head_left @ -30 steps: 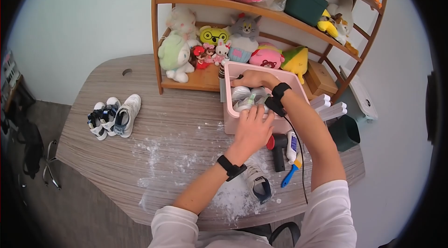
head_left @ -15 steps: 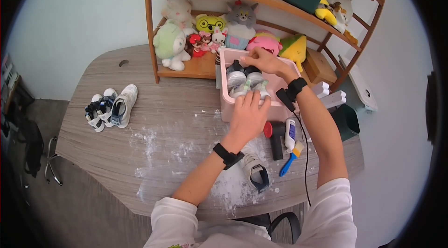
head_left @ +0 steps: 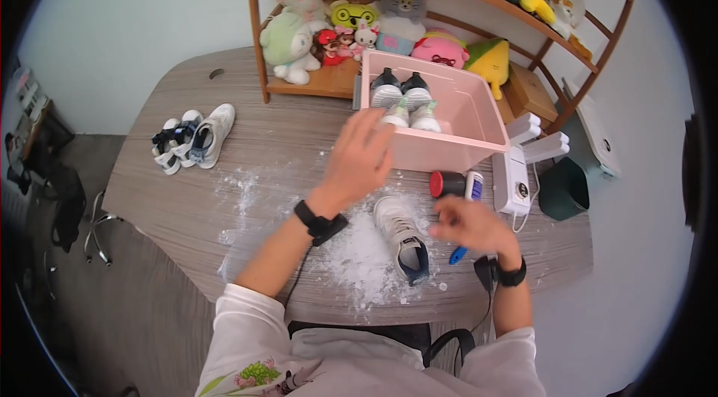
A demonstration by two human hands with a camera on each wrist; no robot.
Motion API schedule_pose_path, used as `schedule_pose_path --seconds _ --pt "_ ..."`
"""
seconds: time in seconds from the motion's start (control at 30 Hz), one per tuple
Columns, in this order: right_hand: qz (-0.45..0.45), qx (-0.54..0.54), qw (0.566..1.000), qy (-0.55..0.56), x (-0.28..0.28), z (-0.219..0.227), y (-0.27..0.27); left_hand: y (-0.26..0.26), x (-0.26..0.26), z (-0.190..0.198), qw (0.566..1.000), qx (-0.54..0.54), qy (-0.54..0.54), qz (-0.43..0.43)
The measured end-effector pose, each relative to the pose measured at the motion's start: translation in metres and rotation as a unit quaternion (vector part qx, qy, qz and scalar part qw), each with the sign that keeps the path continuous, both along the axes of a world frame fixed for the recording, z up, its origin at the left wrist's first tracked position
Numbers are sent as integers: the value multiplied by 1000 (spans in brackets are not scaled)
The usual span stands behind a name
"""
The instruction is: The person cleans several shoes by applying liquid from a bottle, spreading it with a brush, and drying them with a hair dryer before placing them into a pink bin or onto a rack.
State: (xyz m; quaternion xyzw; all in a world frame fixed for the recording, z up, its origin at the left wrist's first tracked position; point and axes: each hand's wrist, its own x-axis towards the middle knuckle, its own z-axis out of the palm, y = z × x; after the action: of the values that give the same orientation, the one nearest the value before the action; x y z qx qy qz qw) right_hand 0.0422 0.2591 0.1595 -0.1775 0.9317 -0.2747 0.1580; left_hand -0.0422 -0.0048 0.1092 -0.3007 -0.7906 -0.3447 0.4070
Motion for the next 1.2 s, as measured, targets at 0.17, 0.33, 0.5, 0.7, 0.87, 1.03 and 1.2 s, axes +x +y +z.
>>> schedule_pose_path --seconds 0.17,0.33,0.5,0.7,0.87,1.03,1.2 --pt "6 21 999 -26 29 -53 -10 -103 7 -13 978 -40 -36 202" --pt "-69 0 998 -11 24 -100 -22 -214 2 -49 920 -96 -71 374" --pt "-110 -123 986 17 26 -121 -13 -265 6 -85 861 -158 -195 442" --pt "-247 -501 806 -198 42 -109 22 -248 6 -97 910 -113 -210 340" --pt "-267 -676 672 -141 64 -58 72 -196 43 -66 910 2 -337 241" --pt "-231 -662 713 -9 63 -7 109 -148 80 -41 895 -4 -444 48" --pt "-354 -428 801 225 26 17 142 -92 93 -37 911 -51 -403 -66"
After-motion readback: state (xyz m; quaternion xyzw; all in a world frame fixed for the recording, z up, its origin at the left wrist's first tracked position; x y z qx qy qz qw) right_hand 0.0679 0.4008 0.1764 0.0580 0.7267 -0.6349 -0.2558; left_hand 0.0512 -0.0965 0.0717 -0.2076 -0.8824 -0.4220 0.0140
